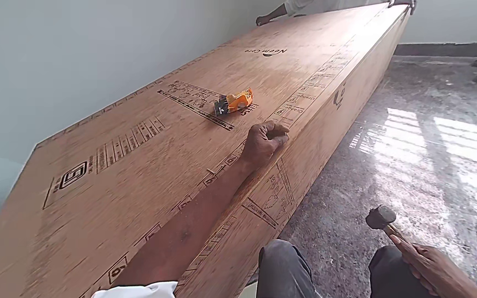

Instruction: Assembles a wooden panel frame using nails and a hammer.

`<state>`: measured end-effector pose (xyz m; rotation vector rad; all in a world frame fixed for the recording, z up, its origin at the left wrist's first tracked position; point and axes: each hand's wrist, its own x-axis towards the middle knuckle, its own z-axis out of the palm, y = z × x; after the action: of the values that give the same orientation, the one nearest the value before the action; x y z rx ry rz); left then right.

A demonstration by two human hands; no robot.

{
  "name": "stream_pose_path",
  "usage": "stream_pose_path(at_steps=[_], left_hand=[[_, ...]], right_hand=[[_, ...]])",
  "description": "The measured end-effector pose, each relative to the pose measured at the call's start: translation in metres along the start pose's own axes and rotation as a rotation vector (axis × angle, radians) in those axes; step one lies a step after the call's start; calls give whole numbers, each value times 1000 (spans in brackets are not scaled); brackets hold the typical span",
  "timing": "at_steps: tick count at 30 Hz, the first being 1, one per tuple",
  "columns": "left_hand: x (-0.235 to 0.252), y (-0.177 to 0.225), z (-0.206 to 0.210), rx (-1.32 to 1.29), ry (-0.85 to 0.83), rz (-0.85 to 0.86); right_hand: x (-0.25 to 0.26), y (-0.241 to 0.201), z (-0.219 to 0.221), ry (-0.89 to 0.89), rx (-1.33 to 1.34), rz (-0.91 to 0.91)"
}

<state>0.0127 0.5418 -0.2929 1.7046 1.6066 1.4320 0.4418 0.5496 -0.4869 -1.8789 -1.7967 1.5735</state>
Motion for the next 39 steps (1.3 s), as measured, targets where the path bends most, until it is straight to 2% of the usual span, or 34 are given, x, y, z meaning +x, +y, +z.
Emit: stream_pose_path(at_steps=[8, 12, 15, 18, 21, 23, 26, 28, 31, 35, 39], left_hand=[[-1, -6, -6, -28, 19, -23], [0, -5, -7, -36, 19, -41], [-3, 2, -7, 6, 17, -59], [-3, 2, -8, 20, -2, -57], [0, -5, -7, 15, -2, -31], [0, -6, -7, 14, -3, -25], [2, -9, -8, 5, -13, -30], [2, -7, -8, 8, -17, -55], [-1, 4, -8, 27, -14, -114], [-1, 7, -8, 33, -18, -123], [3, 1, -7, 35, -13, -154]], right_hand=[[25, -1, 10, 14, 88, -13], [15, -21, 16, -23, 277, -80], [0, -53, 9, -13, 395, -262], [-18, -99, -5, -45, 490, -577], [-34, -158, -21, -39, 471, -853], [-44, -195, -35, -7, 360, -943], [-58, -245, -51, 122, 31, -1048], [-67, -276, -54, 204, -143, -1062], [-84, -321, -52, 228, -281, -1032], [-85, -361, -43, 104, -393, -973], [-69, -372, -28, -50, -688, -704]])
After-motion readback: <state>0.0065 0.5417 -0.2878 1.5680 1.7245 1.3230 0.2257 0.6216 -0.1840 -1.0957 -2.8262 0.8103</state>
